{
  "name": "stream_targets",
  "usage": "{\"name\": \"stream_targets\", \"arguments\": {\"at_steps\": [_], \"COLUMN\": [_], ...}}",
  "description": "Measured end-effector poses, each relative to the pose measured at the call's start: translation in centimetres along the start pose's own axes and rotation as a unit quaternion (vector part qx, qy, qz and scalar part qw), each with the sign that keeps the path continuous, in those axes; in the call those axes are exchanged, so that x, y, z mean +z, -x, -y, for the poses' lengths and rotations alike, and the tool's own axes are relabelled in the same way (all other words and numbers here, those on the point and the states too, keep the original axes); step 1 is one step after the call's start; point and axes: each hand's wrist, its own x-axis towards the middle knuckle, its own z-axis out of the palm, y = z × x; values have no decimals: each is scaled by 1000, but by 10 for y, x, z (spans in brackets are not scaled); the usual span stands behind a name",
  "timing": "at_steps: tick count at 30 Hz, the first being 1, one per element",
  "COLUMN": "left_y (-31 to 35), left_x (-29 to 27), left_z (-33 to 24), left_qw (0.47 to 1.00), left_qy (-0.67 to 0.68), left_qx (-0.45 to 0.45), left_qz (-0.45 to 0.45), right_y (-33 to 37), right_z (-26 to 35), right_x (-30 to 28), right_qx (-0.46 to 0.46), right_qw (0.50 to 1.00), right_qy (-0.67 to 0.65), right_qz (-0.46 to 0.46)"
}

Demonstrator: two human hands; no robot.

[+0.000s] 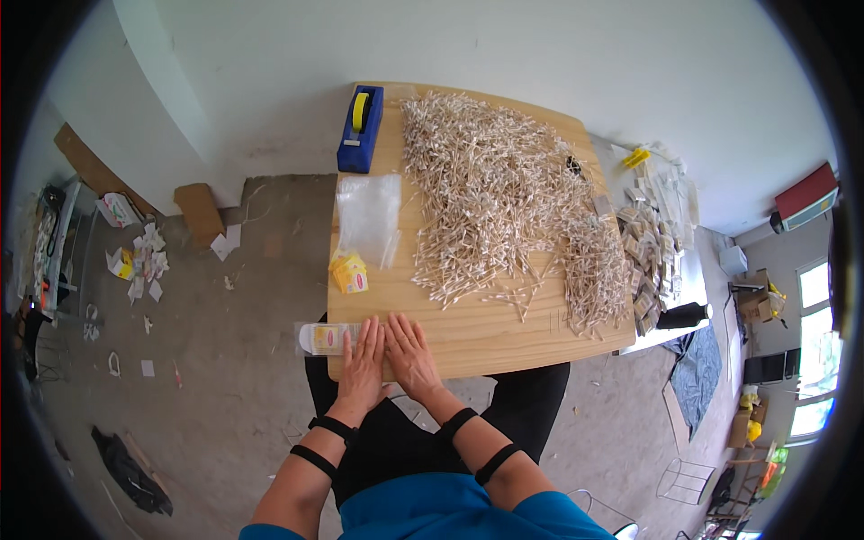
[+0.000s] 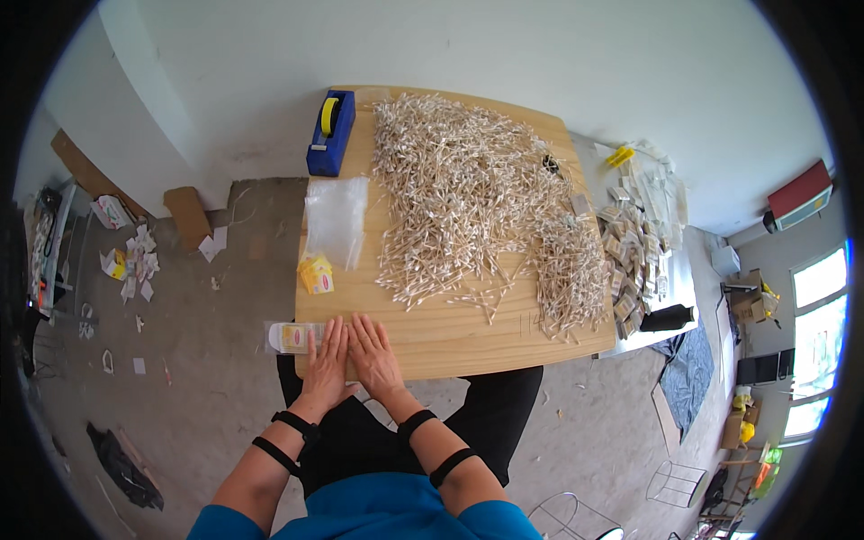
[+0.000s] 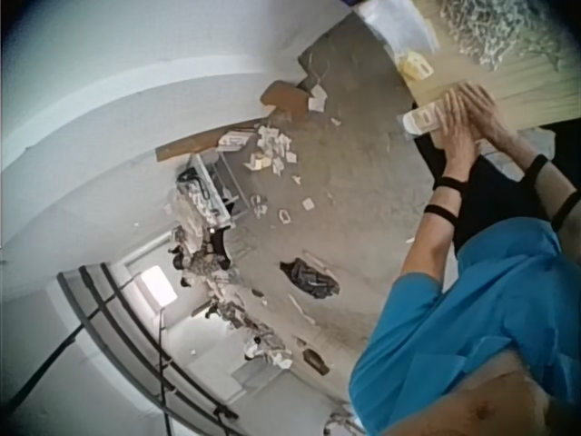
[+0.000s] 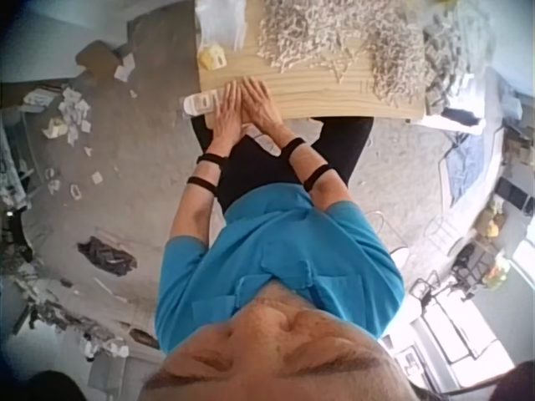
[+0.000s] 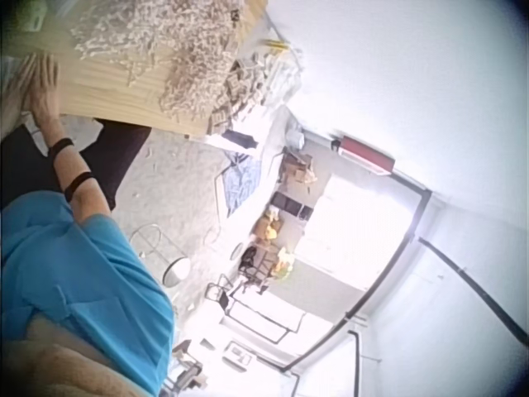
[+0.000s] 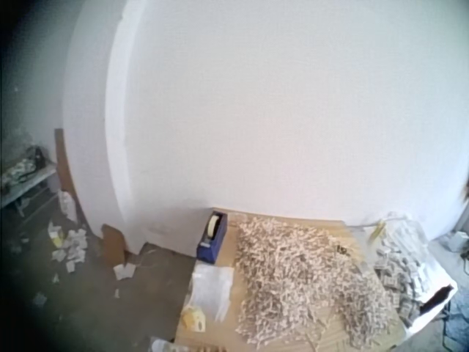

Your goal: Organizing cotton swabs and placing them into a plastic bag for packaging.

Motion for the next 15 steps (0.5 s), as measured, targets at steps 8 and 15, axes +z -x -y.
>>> {"name": "stream_targets", "arguments": {"at_steps": [8,15], "left_y": [1,38], "left_x": [-11,-18], "left_z": [0,56], "left_qw": [1000,983], "left_qy": [-9,130], "left_qx": [-2,-26], "left_qz": [14,-127], "right_y": [1,2], "right_z": [-1,1], "right_x": [3,0], "right_qx": [13,32], "right_qw": [1000,998], "right_qy": [14,42], "right_qz": [-11,-19]}}
